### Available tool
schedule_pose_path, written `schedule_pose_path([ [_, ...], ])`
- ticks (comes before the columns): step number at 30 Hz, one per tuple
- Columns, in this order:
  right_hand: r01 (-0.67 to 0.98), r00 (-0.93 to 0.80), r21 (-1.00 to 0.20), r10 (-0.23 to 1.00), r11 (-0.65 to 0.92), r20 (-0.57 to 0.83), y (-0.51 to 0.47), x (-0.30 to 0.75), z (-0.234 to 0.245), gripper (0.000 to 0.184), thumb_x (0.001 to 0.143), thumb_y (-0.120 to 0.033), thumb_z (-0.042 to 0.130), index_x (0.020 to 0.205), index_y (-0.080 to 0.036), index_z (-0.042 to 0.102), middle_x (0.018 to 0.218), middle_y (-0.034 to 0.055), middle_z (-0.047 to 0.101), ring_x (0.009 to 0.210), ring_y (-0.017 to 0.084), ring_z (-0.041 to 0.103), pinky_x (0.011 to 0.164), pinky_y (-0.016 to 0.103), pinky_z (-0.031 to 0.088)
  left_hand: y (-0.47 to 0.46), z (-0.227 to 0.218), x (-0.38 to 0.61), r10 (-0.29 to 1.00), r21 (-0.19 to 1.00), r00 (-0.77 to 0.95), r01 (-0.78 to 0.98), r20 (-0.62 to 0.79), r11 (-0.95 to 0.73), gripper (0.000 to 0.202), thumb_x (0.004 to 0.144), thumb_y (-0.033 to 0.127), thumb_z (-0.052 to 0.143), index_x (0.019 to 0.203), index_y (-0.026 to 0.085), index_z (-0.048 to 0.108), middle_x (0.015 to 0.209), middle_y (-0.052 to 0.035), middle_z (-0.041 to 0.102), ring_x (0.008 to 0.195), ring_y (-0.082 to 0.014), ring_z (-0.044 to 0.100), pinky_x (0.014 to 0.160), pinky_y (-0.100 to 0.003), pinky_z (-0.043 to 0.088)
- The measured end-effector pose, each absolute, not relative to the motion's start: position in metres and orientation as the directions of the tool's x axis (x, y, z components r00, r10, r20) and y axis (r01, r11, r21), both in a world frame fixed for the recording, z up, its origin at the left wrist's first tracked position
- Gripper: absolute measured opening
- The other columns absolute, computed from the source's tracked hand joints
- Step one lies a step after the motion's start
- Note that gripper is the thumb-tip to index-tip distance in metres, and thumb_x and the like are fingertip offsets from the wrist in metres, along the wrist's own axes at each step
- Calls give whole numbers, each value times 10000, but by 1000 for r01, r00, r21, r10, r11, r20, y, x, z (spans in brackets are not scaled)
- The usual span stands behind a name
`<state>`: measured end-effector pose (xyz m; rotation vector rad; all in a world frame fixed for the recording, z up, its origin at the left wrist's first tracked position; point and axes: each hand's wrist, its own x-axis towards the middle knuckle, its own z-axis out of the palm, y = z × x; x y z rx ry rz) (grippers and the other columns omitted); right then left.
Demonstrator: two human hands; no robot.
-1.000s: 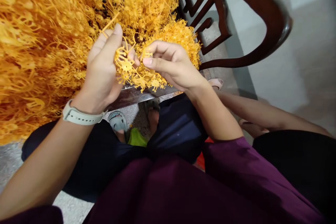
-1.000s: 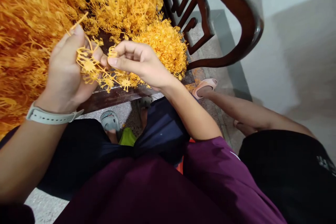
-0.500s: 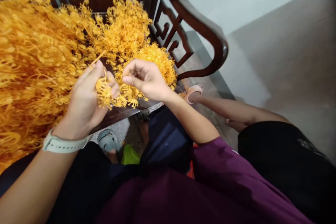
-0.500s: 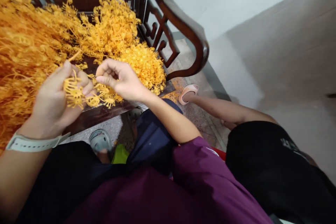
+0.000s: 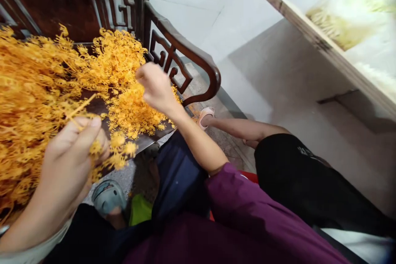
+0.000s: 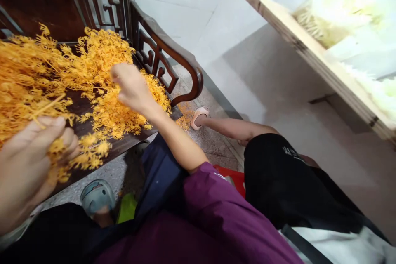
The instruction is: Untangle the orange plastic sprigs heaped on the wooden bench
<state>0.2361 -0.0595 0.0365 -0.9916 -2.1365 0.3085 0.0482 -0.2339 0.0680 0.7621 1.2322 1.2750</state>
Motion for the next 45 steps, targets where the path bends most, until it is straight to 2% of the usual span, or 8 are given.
schedule_pose_path([
  [3, 632, -54, -634, 841, 446, 539, -17, 278, 26, 106, 1017, -150, 560, 944, -226, 569, 1015, 73, 669, 963, 213, 586, 980, 383, 503, -241, 74, 42, 918, 884, -170, -378, -358, 275, 317, 878, 417, 812, 710, 260, 594, 670, -11, 490, 592, -181, 404, 474, -310, 378],
  [5, 617, 9, -695, 880, 369, 475, -1, 299, 19, 68, 1009, -210, 624, 944, -218, 606, 991, 66, 686, 908, 193, 581, 920, 352, 514, -238, 74, 39, 912, 862, -195, -441, -361, 247, 266, 908, 398, 787, 723, 255, 661, 722, -19, 582, 660, -178, 516, 536, -273, 518],
  [10, 614, -55, -712, 918, 341, 393, 2, 313, 8, 144, 985, -301, 676, 903, -185, 697, 948, 50, 701, 848, 166, 575, 850, 325, 482, -225, 75, 34, 884, 816, -241, -532, -400, 225, 154, 976, 292, 722, 842, 245, 783, 924, -18, 790, 924, -188, 734, 851, -256, 698],
  [17, 634, -128, -682, 919, 364, 372, 2, 313, 7, 269, 989, -375, 672, 846, -167, 765, 875, 45, 680, 868, 174, 614, 881, 338, 471, -221, 71, 33, 925, 790, -208, -597, -319, 139, 176, 1010, 252, 707, 855, 174, 732, 1314, -125, 797, 1288, -264, 720, 1071, -383, 632],
  [25, 662, -69, -640, 882, 389, 465, -8, 306, 12, 200, 950, -273, 697, 811, -157, 784, 894, 67, 684, 871, 175, 628, 868, 343, 509, -214, 54, 28, 920, 831, -229, -534, -318, 154, 229, 896, 400, 891, 963, 193, 818, 1053, -26, 696, 791, -121, 519, 641, -231, 419],
  [32, 706, -173, -587, 901, 395, 399, -9, 302, 11, 216, 956, -288, 684, 995, -138, 834, 951, 83, 731, 808, 171, 634, 863, 365, 512, -213, 58, 28, 946, 796, -214, -601, -245, 70, 144, 893, 292, 876, 974, 176, 849, 1041, -62, 719, 765, -113, 595, 637, -198, 507],
  [39, 686, -116, -609, 886, 399, 449, -7, 300, 12, 172, 945, -262, 699, 850, -152, 792, 886, 52, 650, 838, 172, 621, 853, 354, 501, -215, 61, 28, 969, 798, -169, -601, -178, 42, 81, 917, 243, 831, 932, 164, 819, 1100, -95, 764, 627, -72, 522, 518, -175, 454],
  [45, 296, -247, -830, 877, 473, 412, -61, 260, 42, 392, 1010, -509, 666, 811, -183, 757, 750, 6, 665, 680, 111, 590, 691, 285, 485, -213, 60, 34, 961, 828, -260, -557, -93, -70, 227, 791, 260, 958, 937, 159, 816, 1176, -90, 792, 631, -52, 564, 538, -172, 480],
])
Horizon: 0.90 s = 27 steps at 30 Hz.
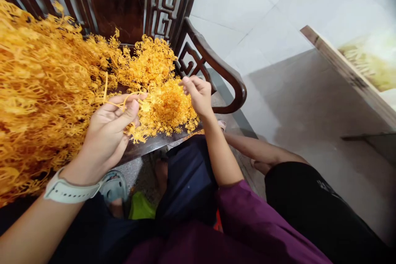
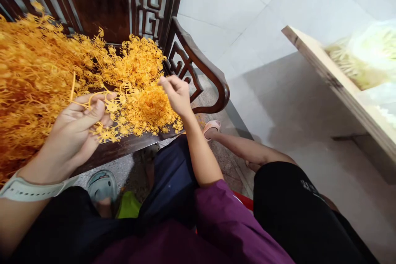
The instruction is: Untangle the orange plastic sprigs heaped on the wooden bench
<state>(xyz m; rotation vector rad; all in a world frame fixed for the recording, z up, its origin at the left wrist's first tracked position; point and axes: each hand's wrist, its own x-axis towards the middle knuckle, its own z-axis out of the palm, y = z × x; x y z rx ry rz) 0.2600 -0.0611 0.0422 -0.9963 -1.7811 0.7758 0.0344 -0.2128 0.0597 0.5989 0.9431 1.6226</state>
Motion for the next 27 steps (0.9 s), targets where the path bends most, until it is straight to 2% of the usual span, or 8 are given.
schedule_pose_path([
  [3, 58, -589, -962, 787, 265, 181, -100, 230, 51, 499, 1032, -615, 622, 865, -166, 761, 756, 19, 719, 656, 105, 662, 601, 245, 514, -212, 54, 38, 937, 842, -343, -524, -69, -130, 360, 647, 231, 1041, 904, 179, 794, 1163, -80, 795, 834, -114, 702, 653, -193, 570],
  [5, -54, -693, -988, 707, 147, 144, -119, 211, 51, 478, 1010, -629, 662, 973, -160, 748, 831, 20, 741, 668, 102, 686, 569, 225, 530, -213, 48, 42, 928, 859, -369, -491, -55, -144, 385, 617, 207, 1047, 902, 206, 788, 1105, -56, 803, 942, -152, 747, 782, -237, 627],
  [7, -152, -664, -983, 726, 103, 179, -130, 195, 47, 428, 980, -589, 735, 1024, -164, 707, 854, -2, 716, 651, 79, 653, 566, 206, 528, -215, 42, 46, 928, 887, -372, -437, -29, -147, 362, 638, 177, 1028, 916, 215, 799, 1022, -30, 805, 918, -151, 755, 848, -271, 642],
  [11, -238, -546, -966, 809, 100, 219, -130, 182, 43, 440, 902, -550, 841, 944, -189, 593, 806, -36, 638, 651, 63, 573, 580, 193, 486, -222, 38, 54, 932, 910, -362, -394, -20, -133, 338, 650, 137, 1005, 915, 211, 809, 935, 4, 792, 815, -128, 718, 808, -257, 615],
  [14, -208, -506, -976, 846, 71, 169, -128, 188, 49, 414, 902, -512, 848, 959, -225, 554, 804, -48, 559, 675, 81, 524, 573, 200, 458, -227, 44, 53, 949, 876, -306, -473, -68, -90, 199, 798, 328, 940, 811, 204, 786, 864, -20, 762, 923, -181, 740, 890, -293, 608],
  [18, -177, -530, -984, 843, 0, 95, -136, 200, 57, 333, 933, -404, 840, 940, -243, 547, 832, -37, 502, 701, 100, 487, 602, 215, 468, -228, 48, 50, 959, 866, -223, -498, -172, 40, 636, 1011, 663, 635, 580, 196, 657, 667, -55, 638, 883, -220, 738, 895, -342, 612],
  [23, -140, -703, -989, 708, -49, 64, -152, 200, 54, 297, 983, -461, 779, 942, -226, 601, 828, -12, 560, 701, 120, 534, 613, 239, 486, -224, 42, 50, 970, 922, -219, -388, -107, 14, 326, 905, 460, 862, 789, 190, 720, 731, -7, 684, 612, -125, 599, 599, -260, 486],
  [27, -155, -631, -986, 774, -56, 55, -151, 199, 54, 318, 997, -479, 758, 938, -242, 555, 815, -27, 536, 681, 112, 497, 576, 216, 452, -221, 43, 43, 961, 961, -273, -275, -39, -39, 146, 906, 309, 868, 865, 186, 799, 783, 2, 706, 638, -109, 587, 640, -246, 469],
])
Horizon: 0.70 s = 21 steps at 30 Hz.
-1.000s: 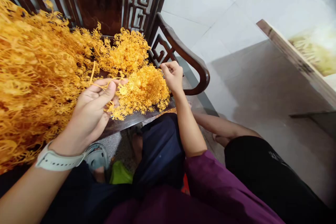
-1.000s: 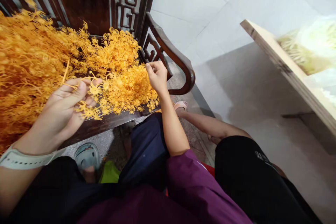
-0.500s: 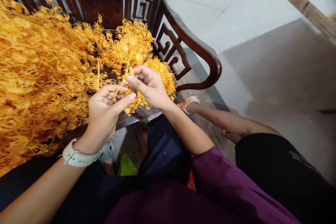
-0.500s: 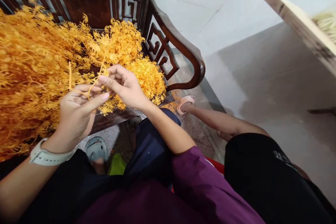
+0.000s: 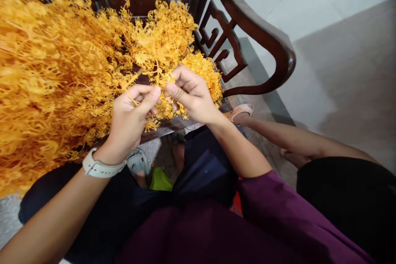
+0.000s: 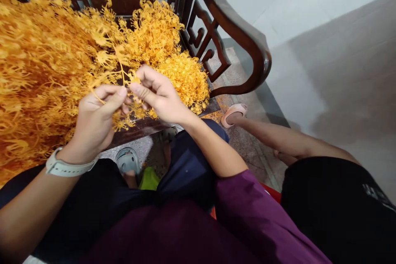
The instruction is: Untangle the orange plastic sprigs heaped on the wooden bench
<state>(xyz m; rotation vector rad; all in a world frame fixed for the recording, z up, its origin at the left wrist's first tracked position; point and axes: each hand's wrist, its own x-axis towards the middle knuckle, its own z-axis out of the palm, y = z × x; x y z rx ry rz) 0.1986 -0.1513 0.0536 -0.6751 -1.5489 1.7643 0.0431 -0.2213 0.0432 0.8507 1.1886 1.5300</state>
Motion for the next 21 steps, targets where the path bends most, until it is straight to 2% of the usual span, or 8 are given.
schedule_pose_path([
  [3, -191, -632, -977, 774, -93, 50, -147, 199, 55, 343, 986, -465, 779, 917, -242, 526, 805, -39, 519, 638, 92, 455, 542, 200, 412, -221, 47, 38, 956, 970, -292, -225, 24, -93, 91, 890, 254, 881, 900, 185, 823, 828, -9, 717, 725, -123, 614, 731, -242, 500],
  [5, -249, -649, -955, 759, -162, 41, -146, 198, 56, 352, 989, -457, 778, 915, -242, 509, 778, -52, 513, 599, 78, 431, 528, 193, 379, -222, 50, 38, 982, 938, -185, -344, -22, -44, 142, 882, 272, 895, 883, 176, 790, 830, -13, 690, 750, -127, 609, 751, -238, 509],
  [8, -355, -676, -890, 736, -287, 32, -149, 196, 58, 356, 999, -419, 773, 914, -243, 475, 719, -77, 494, 532, 59, 362, 507, 185, 339, -225, 56, 41, 992, 802, 17, -587, -123, 109, 230, 848, 300, 931, 884, 190, 733, 810, 3, 632, 698, -113, 568, 699, -232, 508],
  [11, -404, -728, -821, 685, -404, 21, -151, 192, 55, 383, 954, -375, 825, 925, -241, 467, 713, -83, 523, 501, 48, 317, 479, 183, 325, -226, 57, 42, 984, 708, 94, -684, -153, 175, 318, 744, 256, 997, 800, 190, 690, 715, 27, 582, 599, -87, 507, 616, -209, 478],
  [14, -425, -786, -770, 616, -476, 52, -150, 189, 49, 434, 893, -383, 884, 931, -236, 477, 691, -85, 530, 488, 44, 292, 469, 182, 329, -228, 54, 40, 984, 668, 105, -724, -142, 174, 367, 667, 208, 1020, 746, 182, 663, 641, 40, 544, 541, -69, 472, 568, -194, 451],
  [21, -483, -805, -697, 581, -530, 116, -146, 193, 47, 395, 903, -415, 840, 938, -238, 489, 644, -80, 445, 514, 67, 280, 529, 193, 364, -231, 61, 45, 985, 614, -3, -782, -171, 104, 426, 683, 132, 954, 730, 179, 533, 658, 56, 479, 556, -52, 431, 564, -167, 437],
])
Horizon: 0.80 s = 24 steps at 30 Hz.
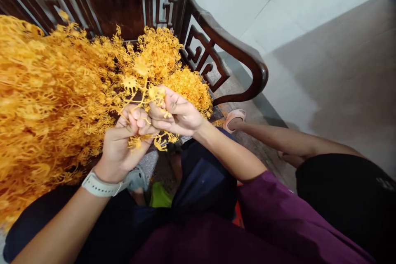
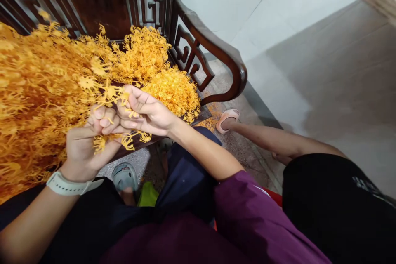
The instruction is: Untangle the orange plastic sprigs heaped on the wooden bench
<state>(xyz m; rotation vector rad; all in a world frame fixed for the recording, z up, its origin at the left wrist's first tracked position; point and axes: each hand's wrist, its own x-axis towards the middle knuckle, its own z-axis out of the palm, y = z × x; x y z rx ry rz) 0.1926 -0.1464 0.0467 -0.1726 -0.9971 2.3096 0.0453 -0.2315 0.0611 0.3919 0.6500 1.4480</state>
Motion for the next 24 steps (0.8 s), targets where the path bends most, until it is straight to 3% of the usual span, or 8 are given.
schedule_pose_path([
  [5, -433, -818, -733, 570, -525, 76, -148, 196, 51, 308, 993, -361, 753, 890, -214, 503, 644, -91, 400, 518, 56, 252, 546, 192, 363, -226, 68, 36, 984, 698, 75, -696, -164, 169, 264, 800, 302, 859, 738, 181, 633, 658, 6, 532, 555, -102, 472, 549, -231, 456],
  [7, -376, -825, -790, 563, -485, 47, -149, 194, 49, 336, 993, -378, 768, 846, -193, 530, 631, -96, 411, 511, 44, 256, 545, 194, 373, -224, 67, 29, 984, 789, 77, -589, -160, 174, 419, 876, 479, 788, 641, 178, 615, 651, -39, 564, 584, -142, 530, 568, -274, 480],
  [9, -345, -817, -839, 575, -421, 47, -150, 191, 46, 362, 964, -425, 806, 838, -172, 580, 652, -77, 511, 503, 34, 282, 519, 195, 368, -223, 64, 26, 988, 883, 26, -445, -150, 146, 563, 902, 584, 773, 560, 184, 571, 640, -57, 578, 603, -157, 553, 582, -285, 477],
  [12, -349, -789, -879, 608, -325, 88, -151, 187, 42, 401, 929, -494, 833, 853, -160, 625, 760, -18, 667, 513, 34, 356, 485, 197, 361, -221, 57, 29, 990, 951, -82, -298, -112, 83, 513, 859, 525, 881, 588, 180, 616, 648, -28, 580, 614, -142, 534, 599, -271, 454],
  [14, -352, -781, -889, 616, -294, 106, -150, 187, 40, 422, 912, -516, 846, 840, -170, 615, 776, -18, 672, 527, 38, 384, 490, 198, 377, -221, 52, 35, 987, 955, -141, -296, -77, 32, 465, 882, 491, 873, 617, 182, 646, 674, -18, 589, 635, -146, 537, 632, -279, 467],
  [17, -355, -776, -888, 622, -291, 106, -150, 186, 41, 431, 906, -513, 854, 825, -188, 584, 702, -66, 571, 519, 40, 347, 507, 198, 391, -220, 46, 41, 968, 960, -252, -274, -8, -64, 446, 949, 468, 803, 636, 190, 651, 713, -17, 596, 681, -159, 556, 669, -288, 476],
  [20, -367, -772, -871, 629, -327, 90, -151, 183, 42, 416, 917, -488, 847, 821, -191, 571, 646, -100, 458, 510, 41, 290, 513, 196, 378, -220, 45, 46, 919, 961, -387, -223, 68, -165, 375, 948, 336, 812, 648, 185, 646, 716, 2, 570, 700, -135, 532, 693, -261, 459],
  [24, -376, -804, -799, 594, -469, 30, -157, 177, 44, 334, 975, -408, 780, 842, -193, 562, 618, -120, 361, 498, 43, 224, 536, 202, 365, -222, 50, 47, 917, 899, -384, -431, -109, -73, 299, 946, 244, 781, 679, 178, 663, 690, 5, 590, 640, -121, 512, 630, -261, 440],
])
